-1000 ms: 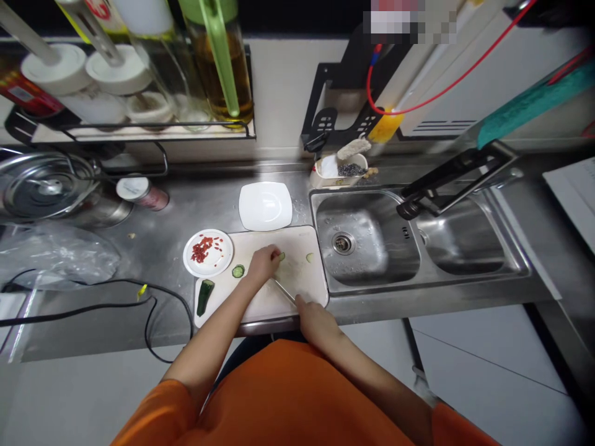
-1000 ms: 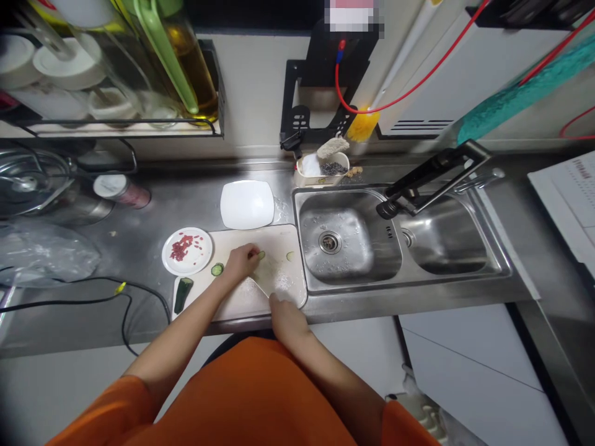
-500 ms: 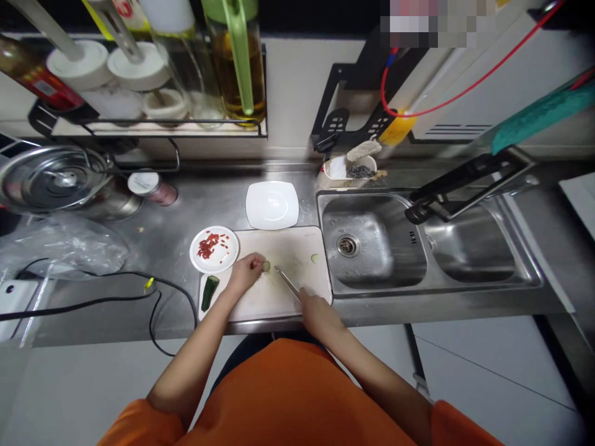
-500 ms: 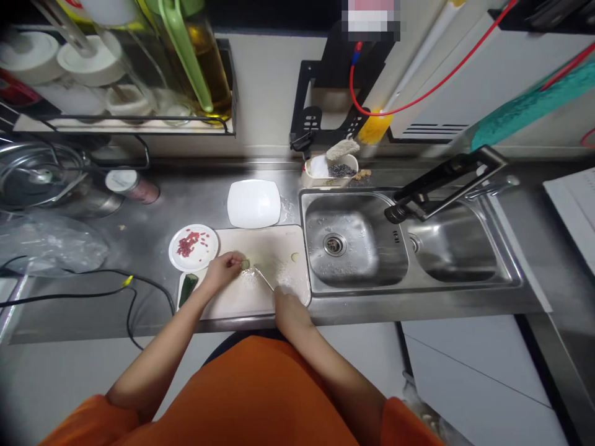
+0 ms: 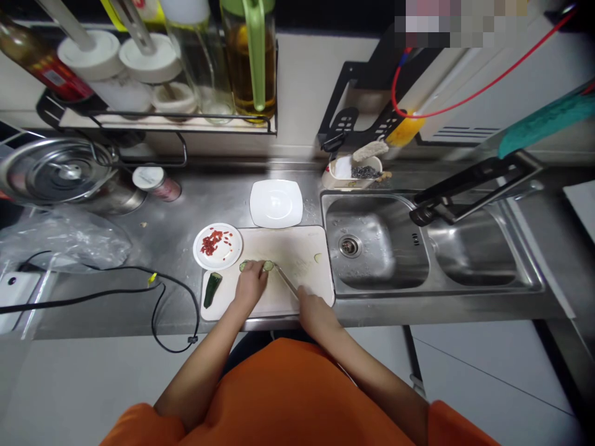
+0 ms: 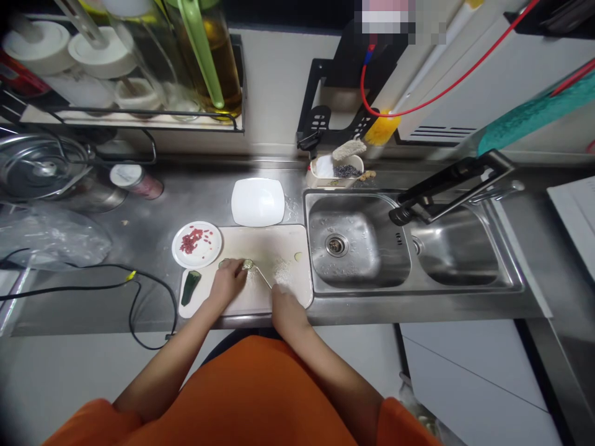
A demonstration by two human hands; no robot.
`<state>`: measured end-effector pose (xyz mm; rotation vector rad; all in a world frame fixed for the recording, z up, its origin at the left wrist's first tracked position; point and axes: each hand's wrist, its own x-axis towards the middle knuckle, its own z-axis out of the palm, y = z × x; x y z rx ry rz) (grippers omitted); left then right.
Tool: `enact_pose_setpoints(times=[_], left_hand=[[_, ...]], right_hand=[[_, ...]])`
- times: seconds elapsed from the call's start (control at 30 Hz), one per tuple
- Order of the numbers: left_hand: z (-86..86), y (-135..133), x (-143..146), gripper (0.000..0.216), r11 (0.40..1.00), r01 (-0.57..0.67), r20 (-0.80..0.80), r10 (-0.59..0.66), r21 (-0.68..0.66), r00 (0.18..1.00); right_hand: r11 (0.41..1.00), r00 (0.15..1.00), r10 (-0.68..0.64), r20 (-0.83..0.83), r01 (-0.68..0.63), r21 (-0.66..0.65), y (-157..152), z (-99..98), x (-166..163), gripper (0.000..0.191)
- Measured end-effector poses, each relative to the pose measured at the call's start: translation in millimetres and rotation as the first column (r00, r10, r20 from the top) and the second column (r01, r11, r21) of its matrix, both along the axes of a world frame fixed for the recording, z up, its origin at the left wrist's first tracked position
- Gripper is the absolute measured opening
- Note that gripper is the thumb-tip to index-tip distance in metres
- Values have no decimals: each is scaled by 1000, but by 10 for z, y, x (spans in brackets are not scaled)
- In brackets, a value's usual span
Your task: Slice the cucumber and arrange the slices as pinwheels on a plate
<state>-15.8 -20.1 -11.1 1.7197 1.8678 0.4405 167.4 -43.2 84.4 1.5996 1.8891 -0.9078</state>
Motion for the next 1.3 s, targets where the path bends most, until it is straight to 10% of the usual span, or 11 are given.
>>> enact_pose_setpoints(times=[1.3], left_hand=[[-79,-22,31,26,998,2,0,-2,63,1000]], right_hand=[[999,998,-34,-49,33,-13,19,-27,-243,35]])
